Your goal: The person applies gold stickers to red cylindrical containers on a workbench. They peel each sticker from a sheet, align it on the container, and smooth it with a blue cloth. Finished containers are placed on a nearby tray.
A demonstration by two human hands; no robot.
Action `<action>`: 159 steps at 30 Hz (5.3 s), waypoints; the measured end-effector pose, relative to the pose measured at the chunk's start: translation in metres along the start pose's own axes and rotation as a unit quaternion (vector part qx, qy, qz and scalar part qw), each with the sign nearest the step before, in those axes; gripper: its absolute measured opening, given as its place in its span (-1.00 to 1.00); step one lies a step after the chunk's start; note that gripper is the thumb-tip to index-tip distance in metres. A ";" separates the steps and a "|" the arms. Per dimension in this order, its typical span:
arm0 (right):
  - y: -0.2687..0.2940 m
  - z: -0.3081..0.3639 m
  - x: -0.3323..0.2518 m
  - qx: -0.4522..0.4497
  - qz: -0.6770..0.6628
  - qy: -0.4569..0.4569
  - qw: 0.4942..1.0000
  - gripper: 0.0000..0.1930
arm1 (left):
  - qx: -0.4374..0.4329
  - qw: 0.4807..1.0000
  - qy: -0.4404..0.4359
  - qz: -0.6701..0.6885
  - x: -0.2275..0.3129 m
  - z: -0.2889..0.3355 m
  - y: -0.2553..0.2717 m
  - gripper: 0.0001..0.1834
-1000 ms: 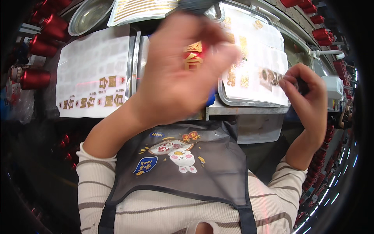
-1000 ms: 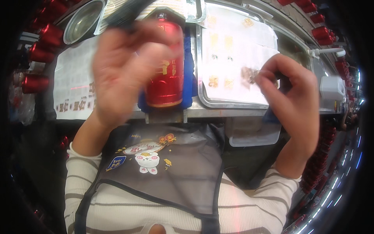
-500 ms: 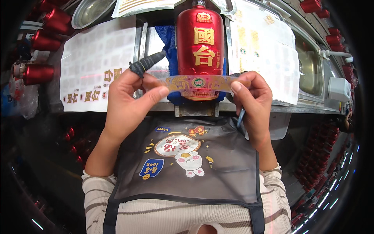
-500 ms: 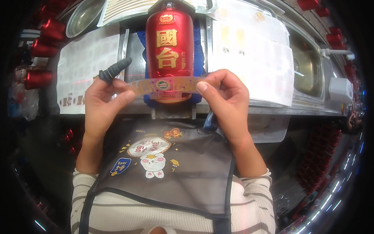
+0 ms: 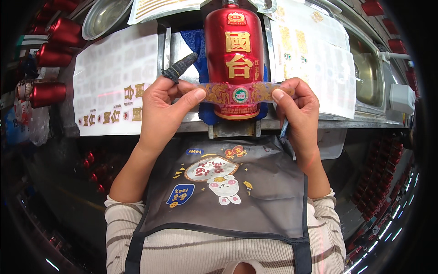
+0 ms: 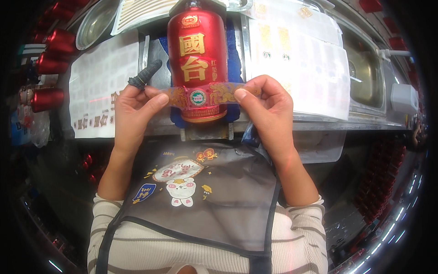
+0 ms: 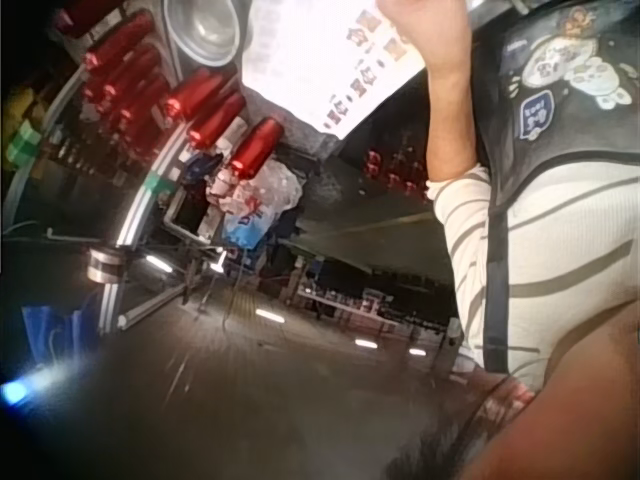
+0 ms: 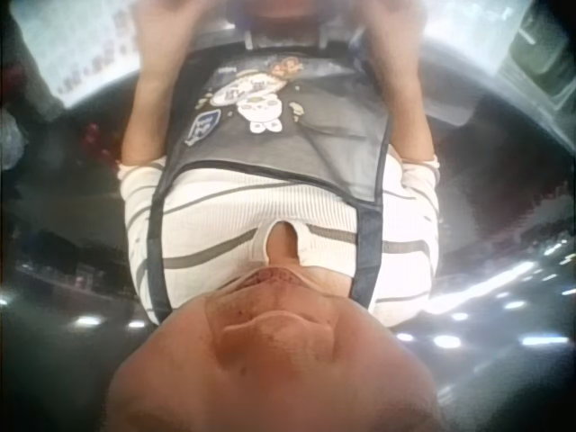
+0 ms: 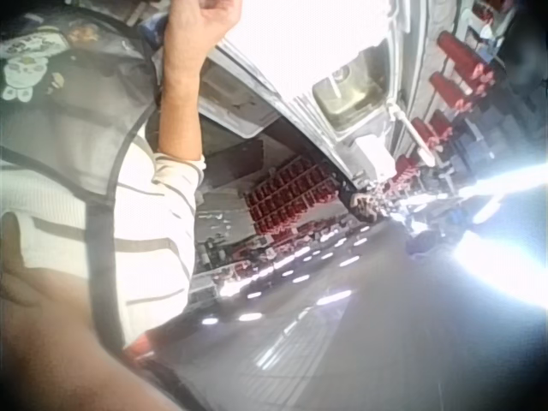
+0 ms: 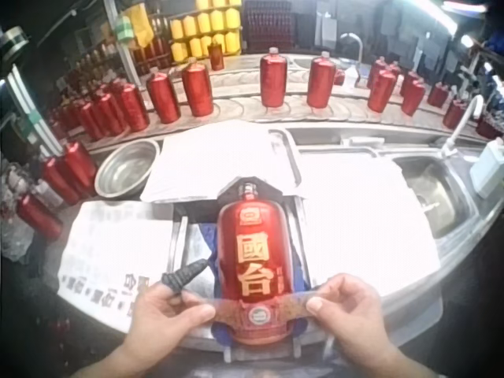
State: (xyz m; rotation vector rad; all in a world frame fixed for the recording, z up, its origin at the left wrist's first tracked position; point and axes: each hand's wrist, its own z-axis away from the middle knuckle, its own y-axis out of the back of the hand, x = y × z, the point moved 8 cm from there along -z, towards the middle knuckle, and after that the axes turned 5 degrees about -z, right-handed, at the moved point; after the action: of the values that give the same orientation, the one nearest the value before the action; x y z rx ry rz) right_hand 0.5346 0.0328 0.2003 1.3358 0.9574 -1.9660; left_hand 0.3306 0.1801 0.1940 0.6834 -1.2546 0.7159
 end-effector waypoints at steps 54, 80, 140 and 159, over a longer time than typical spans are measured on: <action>-0.022 -0.013 0.011 -0.038 0.051 0.043 0.997 -0.46 | -0.109 0.986 -0.114 -0.060 -0.003 -0.006 -0.036 -0.22; -0.022 -0.007 0.007 -0.109 0.054 0.028 0.992 -0.52 | -0.075 0.984 -0.162 0.005 -0.011 -0.002 -0.032 -0.33; -0.075 0.032 -0.054 0.004 0.372 0.369 0.852 -0.75 | -0.107 0.983 -0.145 -0.028 -0.021 0.004 -0.030 -0.10; 0.012 0.016 -0.022 0.157 0.176 0.173 0.956 -0.74 | -0.112 0.979 -0.167 -0.037 -0.013 0.006 -0.033 -0.04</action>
State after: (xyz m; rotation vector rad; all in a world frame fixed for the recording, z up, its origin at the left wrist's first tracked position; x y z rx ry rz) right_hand 0.5427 0.0140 0.2216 1.9292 0.5094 -1.6856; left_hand 0.3510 0.1539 0.1798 0.6764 -1.5818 0.3987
